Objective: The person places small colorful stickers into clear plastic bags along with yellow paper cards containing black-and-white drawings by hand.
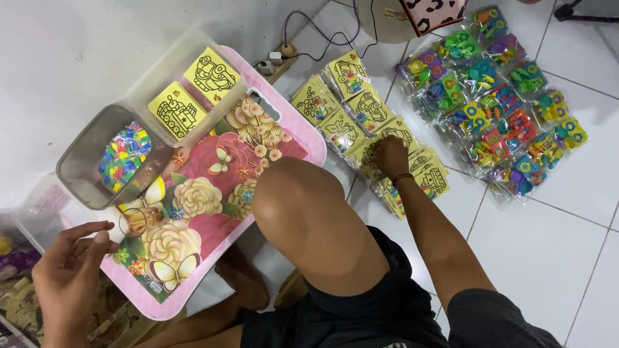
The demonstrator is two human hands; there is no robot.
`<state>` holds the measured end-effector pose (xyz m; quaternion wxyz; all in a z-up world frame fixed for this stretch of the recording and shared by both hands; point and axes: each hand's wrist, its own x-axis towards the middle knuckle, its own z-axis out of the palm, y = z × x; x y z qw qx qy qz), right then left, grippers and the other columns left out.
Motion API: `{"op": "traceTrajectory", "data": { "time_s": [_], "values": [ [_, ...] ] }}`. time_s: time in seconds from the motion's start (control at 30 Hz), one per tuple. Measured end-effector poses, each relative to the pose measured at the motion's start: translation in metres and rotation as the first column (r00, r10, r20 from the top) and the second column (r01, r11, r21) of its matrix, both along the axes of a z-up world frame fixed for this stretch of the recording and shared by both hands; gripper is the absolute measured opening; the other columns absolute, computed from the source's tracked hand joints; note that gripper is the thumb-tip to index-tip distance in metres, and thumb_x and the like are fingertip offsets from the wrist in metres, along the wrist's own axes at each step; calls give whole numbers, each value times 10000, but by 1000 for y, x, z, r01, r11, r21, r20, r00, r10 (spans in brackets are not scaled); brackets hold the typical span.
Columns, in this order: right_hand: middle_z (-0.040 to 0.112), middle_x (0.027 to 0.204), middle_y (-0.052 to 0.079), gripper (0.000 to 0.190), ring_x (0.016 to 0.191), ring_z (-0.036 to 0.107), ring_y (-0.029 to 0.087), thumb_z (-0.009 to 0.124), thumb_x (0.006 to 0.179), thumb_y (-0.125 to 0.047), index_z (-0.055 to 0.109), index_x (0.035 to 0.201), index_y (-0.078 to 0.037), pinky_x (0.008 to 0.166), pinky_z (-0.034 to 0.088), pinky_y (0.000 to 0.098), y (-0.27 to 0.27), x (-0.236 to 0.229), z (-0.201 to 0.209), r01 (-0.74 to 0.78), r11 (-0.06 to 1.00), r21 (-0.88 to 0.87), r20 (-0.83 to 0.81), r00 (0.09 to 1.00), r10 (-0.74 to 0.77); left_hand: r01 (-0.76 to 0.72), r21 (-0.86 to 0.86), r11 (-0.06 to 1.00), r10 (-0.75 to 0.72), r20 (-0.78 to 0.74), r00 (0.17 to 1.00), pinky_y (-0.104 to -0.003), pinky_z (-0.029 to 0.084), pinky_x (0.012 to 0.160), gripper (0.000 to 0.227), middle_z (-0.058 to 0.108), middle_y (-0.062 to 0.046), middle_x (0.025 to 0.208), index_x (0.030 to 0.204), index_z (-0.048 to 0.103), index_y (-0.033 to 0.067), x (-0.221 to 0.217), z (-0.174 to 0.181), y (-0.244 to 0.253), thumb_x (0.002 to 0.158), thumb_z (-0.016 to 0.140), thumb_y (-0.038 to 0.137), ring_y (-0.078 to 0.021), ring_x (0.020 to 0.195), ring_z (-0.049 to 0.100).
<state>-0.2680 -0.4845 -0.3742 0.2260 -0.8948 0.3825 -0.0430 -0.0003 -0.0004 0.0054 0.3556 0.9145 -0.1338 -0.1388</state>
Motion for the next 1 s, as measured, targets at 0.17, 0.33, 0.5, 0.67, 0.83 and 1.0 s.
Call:
{"op": "traceTrajectory", "data": {
  "time_s": [0.17,0.33,0.5,0.67,0.83,1.0],
  "values": [
    [621,1179,128,200,1038,591,336,720,782,-134,818,957,-135,835,530,415,4,2,1,-6,997,79,-12,1000,7,29,11,1000,-29,33,999,-325,469,725,163,693,-231,1133,1199,620,-152,2,-2,3,1045,599,-104,-258,907,661],
    [583,1304,93,172,1135,561,343,692,827,-217,836,922,-220,913,532,445,2,4,-3,-86,996,23,-75,993,88,-14,-13,1000,14,-1,1000,-379,507,758,185,688,-258,1147,1217,612,-157,-3,10,-2,1050,593,-79,-280,931,657],
    [588,1261,137,212,1145,561,333,647,829,-147,802,972,-155,882,516,434,3,13,24,18,996,87,11,1000,-19,20,1,1000,-20,52,998,-304,429,680,179,678,-220,880,1223,662,-128,-4,13,9,1054,629,-78,-228,823,636],
    [568,1141,154,181,1029,563,304,650,844,-65,787,958,-99,856,504,401,-10,48,61,-37,997,72,274,962,16,-5,62,998,4,13,1000,-384,514,754,190,713,-244,995,1185,665,-134,-3,22,9,1019,642,-42,-288,888,683],
    [592,1174,146,194,1076,538,273,640,846,-29,781,972,-71,817,498,339,-3,113,156,-180,984,-5,490,857,160,-2,183,983,15,-71,997,-385,543,674,266,779,-202,941,1192,723,-27,5,29,14,940,695,55,-266,835,735],
    [614,1207,218,185,865,685,339,675,878,-36,761,1022,-113,723,556,348,42,189,276,-448,893,-50,635,675,375,278,121,953,-271,-68,960,-571,545,895,264,781,-257,1004,1162,728,36,22,10,55,939,677,167,-467,977,739]
  ]
}}
